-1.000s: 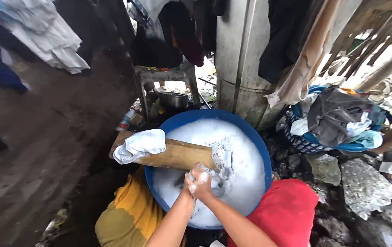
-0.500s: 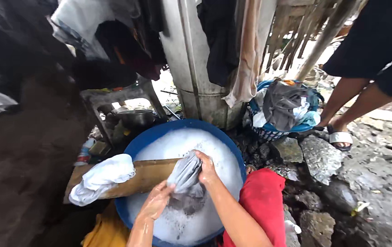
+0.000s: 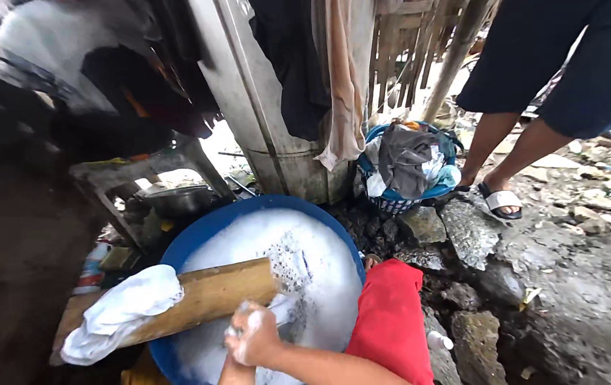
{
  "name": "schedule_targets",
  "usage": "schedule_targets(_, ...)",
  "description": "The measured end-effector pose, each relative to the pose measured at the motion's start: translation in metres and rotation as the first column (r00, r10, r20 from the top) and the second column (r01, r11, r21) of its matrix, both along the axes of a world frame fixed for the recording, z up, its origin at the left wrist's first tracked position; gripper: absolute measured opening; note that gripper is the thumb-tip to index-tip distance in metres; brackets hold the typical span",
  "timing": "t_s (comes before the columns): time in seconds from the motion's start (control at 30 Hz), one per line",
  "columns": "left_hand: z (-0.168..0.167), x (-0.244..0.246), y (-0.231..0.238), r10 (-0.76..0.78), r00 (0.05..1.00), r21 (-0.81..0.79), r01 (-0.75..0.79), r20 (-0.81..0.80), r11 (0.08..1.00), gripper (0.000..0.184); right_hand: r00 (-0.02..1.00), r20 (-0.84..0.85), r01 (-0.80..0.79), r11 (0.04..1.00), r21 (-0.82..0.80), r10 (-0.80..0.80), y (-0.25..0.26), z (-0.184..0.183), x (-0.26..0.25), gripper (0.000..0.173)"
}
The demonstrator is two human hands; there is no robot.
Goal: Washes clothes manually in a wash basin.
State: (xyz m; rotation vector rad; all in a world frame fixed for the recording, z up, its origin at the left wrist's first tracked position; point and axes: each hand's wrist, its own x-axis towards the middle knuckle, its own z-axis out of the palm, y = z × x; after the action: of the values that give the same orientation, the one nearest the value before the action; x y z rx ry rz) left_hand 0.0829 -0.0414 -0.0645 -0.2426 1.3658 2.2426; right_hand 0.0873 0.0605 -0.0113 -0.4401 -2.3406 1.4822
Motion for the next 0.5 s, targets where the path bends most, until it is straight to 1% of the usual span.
schedule_targets(0.03, 0.02, -0.007, 0.019, -0.035, 0.994, -0.117, 0.048, 0.107, 0.992, 0.04, 0.994, -0.107, 0.03, 1.0, -0.001, -0.03, -0.005, -0.004, 0.0, 0.016)
schedule_targets(0.07, 0.039, -0.017, 0.041, -0.063, 0.977, -0.203, 0.105, 0.202, 0.973, 0.044, 0.996, -0.083, 0.037, 0.999, -0.029, -0.039, 0.003, -0.011, -0.005, 0.019)
schedule_targets(0.1, 0.05, -0.027, 0.064, -0.024, 0.964, -0.283, 0.102, 0.266, 0.954, 0.044, 0.999, 0.01, 0.031, 0.999, -0.041, -0.03, 0.019, -0.021, -0.013, 0.026)
schedule_targets(0.13, 0.048, -0.034, 0.076, -0.027, 0.975, -0.368, 0.11, 0.222, 0.923, 0.044, 0.994, 0.108, 0.021, 0.999, -0.035, -0.017, 0.039, -0.032, -0.021, 0.033)
schedule_targets(0.17, 0.044, -0.038, 0.078, -0.073, 0.991, -0.454, 0.115, 0.109, 0.884, 0.043, 0.977, 0.21, -0.023, 0.998, -0.055, 0.034, 0.057, -0.038, -0.026, 0.041)
schedule_targets(0.2, 0.046, -0.043, 0.074, -0.128, 0.991, -0.556, 0.091, -0.029, 0.827, 0.045, 0.951, 0.286, -0.092, 0.99, -0.108, 0.12, 0.069, -0.04, -0.029, 0.049)
schedule_targets(0.23, 0.053, -0.05, 0.069, -0.189, 0.967, -0.662, 0.028, -0.173, 0.749, 0.049, 0.926, 0.305, -0.172, 0.969, -0.179, 0.221, 0.074, -0.037, -0.03, 0.052)
schedule_targets(0.27, 0.058, -0.057, 0.066, -0.231, 0.928, -0.724, -0.056, -0.292, 0.688, 0.052, 0.9, 0.3, -0.253, 0.939, -0.234, 0.317, 0.074, -0.028, -0.028, 0.051)
schedule_targets(0.3, 0.059, -0.062, 0.065, -0.26, 0.89, -0.746, -0.123, -0.375, 0.655, 0.054, 0.892, 0.259, -0.295, 0.911, -0.288, 0.371, 0.072, -0.017, -0.024, 0.048)
schedule_targets(0.33, 0.06, -0.064, 0.064, -0.289, 0.864, -0.743, -0.135, -0.413, 0.656, 0.054, 0.916, 0.18, -0.283, 0.896, -0.343, 0.359, 0.071, -0.006, -0.02, 0.041)
schedule_targets(0.37, 0.063, -0.061, 0.063, -0.335, 0.851, -0.731, -0.08, -0.404, 0.678, 0.052, 0.953, 0.1, -0.221, 0.882, -0.416, 0.286, 0.073, 0.006, -0.017, 0.034)
schedule_targets(0.4, 0.063, -0.056, 0.06, -0.394, 0.84, -0.705, 0.02, -0.372, 0.709, 0.047, 0.985, 0.03, -0.129, 0.848, -0.514, 0.168, 0.076, 0.015, -0.015, 0.028)
schedule_targets(0.43, 0.058, -0.054, 0.057, -0.459, 0.81, -0.666, 0.117, -0.365, 0.737, 0.038, 1.0, -0.016, -0.026, 0.785, -0.619, 0.02, 0.08, 0.022, -0.014, 0.023)
schedule_targets(0.47, 0.048, -0.055, 0.054, -0.507, 0.771, -0.624, 0.187, -0.386, 0.759, 0.027, 0.992, -0.019, 0.075, 0.696, -0.714, -0.126, 0.087, 0.026, -0.015, 0.022)
schedule_targets(0.5, 0.04, -0.057, 0.051, -0.512, 0.757, -0.565, 0.233, -0.405, 0.791, 0.019, 0.968, -0.007, 0.154, 0.616, -0.773, -0.25, 0.095, 0.024, -0.018, 0.021)
